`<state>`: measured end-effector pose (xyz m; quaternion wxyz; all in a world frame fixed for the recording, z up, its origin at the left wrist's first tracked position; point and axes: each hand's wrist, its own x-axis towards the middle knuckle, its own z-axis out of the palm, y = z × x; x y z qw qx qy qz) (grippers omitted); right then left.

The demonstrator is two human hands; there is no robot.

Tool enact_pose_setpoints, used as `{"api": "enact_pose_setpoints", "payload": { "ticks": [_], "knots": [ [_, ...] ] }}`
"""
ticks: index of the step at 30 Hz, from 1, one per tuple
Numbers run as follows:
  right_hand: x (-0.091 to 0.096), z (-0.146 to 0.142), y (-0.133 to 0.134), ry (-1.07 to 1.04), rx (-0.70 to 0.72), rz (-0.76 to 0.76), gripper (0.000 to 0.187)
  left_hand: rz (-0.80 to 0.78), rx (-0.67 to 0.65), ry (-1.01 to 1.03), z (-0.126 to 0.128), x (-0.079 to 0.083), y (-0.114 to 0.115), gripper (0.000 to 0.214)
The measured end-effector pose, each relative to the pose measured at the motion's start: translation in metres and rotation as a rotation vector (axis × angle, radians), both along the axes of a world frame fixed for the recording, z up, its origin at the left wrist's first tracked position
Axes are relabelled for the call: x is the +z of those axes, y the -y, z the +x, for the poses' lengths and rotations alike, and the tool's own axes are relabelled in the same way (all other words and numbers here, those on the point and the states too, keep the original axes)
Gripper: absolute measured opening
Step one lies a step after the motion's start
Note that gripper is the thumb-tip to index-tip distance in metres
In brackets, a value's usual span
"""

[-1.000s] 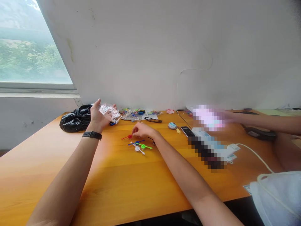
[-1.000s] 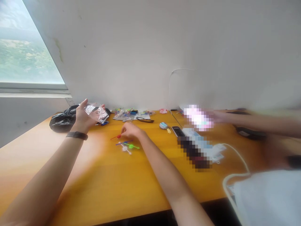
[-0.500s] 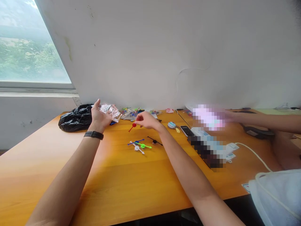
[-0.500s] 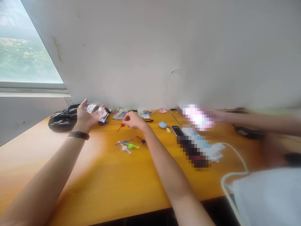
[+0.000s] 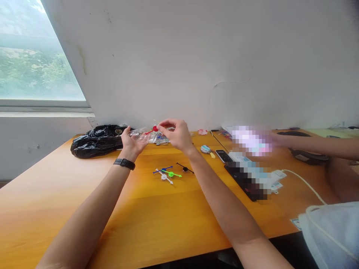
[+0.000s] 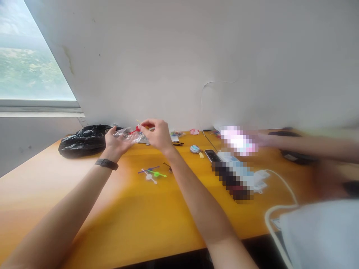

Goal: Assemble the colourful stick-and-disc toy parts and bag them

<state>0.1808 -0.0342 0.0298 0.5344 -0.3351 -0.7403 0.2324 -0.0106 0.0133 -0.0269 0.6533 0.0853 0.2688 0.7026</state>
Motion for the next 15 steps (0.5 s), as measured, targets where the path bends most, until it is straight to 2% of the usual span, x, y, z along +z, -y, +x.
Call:
{"api": "enact_pose_setpoints", "payload": {
  "ticks": [6,15],
  "knots": [
    [-0.008,-0.008,0.004,0.218,0.039,-0.018,0.011,0.021,-0.103,0.018,0.021,0.004,0.011,0.024],
    [0.002,0.000,0.017,0.383,0.152,-0.096,0.015,0.007,-0.027,0.040,0.021,0.009,0.010,0.017]
  ]
}}
